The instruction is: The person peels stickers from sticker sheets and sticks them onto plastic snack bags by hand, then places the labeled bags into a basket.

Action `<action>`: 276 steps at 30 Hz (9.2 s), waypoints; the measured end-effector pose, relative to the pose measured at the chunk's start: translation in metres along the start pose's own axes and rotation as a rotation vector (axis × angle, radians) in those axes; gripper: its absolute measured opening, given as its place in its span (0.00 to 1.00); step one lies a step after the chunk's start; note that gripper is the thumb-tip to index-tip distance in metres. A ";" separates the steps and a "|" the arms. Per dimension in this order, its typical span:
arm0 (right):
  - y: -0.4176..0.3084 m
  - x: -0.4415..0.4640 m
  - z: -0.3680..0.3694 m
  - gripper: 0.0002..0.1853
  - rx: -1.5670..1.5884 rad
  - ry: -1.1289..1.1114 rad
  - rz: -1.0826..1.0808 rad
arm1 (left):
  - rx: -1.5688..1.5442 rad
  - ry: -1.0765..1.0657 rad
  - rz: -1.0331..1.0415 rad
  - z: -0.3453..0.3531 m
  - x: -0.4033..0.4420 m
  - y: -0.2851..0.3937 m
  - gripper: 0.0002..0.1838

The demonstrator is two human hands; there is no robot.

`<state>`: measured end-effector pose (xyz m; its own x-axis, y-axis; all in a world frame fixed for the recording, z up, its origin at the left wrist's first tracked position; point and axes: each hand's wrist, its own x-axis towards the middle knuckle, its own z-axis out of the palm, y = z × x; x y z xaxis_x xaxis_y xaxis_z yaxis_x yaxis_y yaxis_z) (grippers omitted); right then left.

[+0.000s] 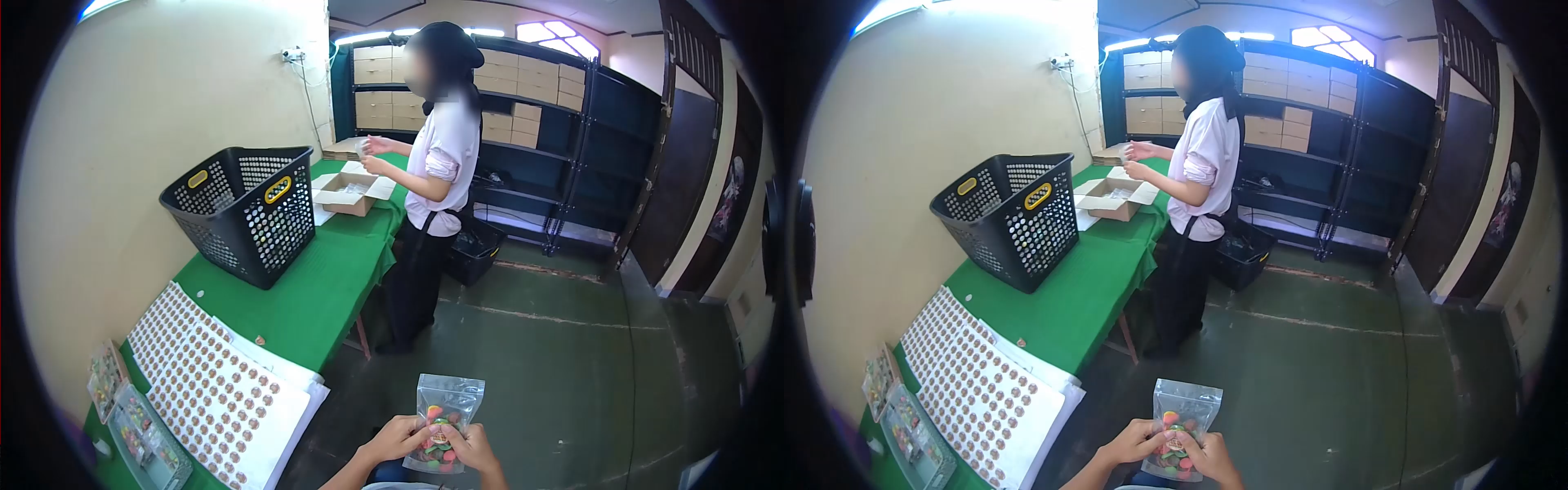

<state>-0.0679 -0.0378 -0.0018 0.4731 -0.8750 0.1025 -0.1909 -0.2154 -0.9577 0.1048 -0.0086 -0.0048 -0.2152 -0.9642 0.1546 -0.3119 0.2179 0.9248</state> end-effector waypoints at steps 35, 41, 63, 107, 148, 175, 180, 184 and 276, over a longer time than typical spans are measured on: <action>-0.032 0.313 0.085 0.15 -0.509 -0.077 -0.335 | 0.148 0.406 0.071 -0.225 0.140 -0.076 0.12; -0.032 0.322 0.105 0.17 -0.564 -0.144 -0.283 | 0.250 0.511 -0.028 -0.228 0.124 -0.084 0.12; -0.014 0.468 0.187 0.16 0.136 -1.214 0.045 | 0.178 0.840 -0.554 -0.273 0.120 -0.096 0.13; -0.028 0.589 0.299 0.07 0.447 -1.473 -0.521 | 0.266 1.915 -0.367 -0.354 0.182 -0.196 0.03; -0.060 0.577 0.241 0.10 0.797 -1.032 -0.050 | 0.207 1.479 -0.297 -0.319 0.189 -0.097 0.20; -0.093 0.559 0.247 0.29 0.434 -1.173 -0.864 | 0.037 1.839 -0.013 -0.318 0.172 -0.089 0.18; -0.103 0.562 0.255 0.30 0.388 -1.521 -0.720 | 0.082 1.978 -0.003 -0.310 0.171 -0.075 0.21; -0.120 0.559 0.243 0.28 0.140 -1.658 -0.767 | 0.055 2.123 -0.004 -0.292 0.169 -0.071 0.22; -0.125 -0.090 0.697 0.32 0.227 -1.314 -0.358 | -0.160 2.383 -0.405 -0.083 -0.473 0.055 0.11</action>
<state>0.5131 0.3699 -0.0792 0.9466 0.2878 0.1453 0.1954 -0.1538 -0.9686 0.2667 0.4466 0.0017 0.8120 0.5743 -0.1040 0.0138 0.1591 0.9872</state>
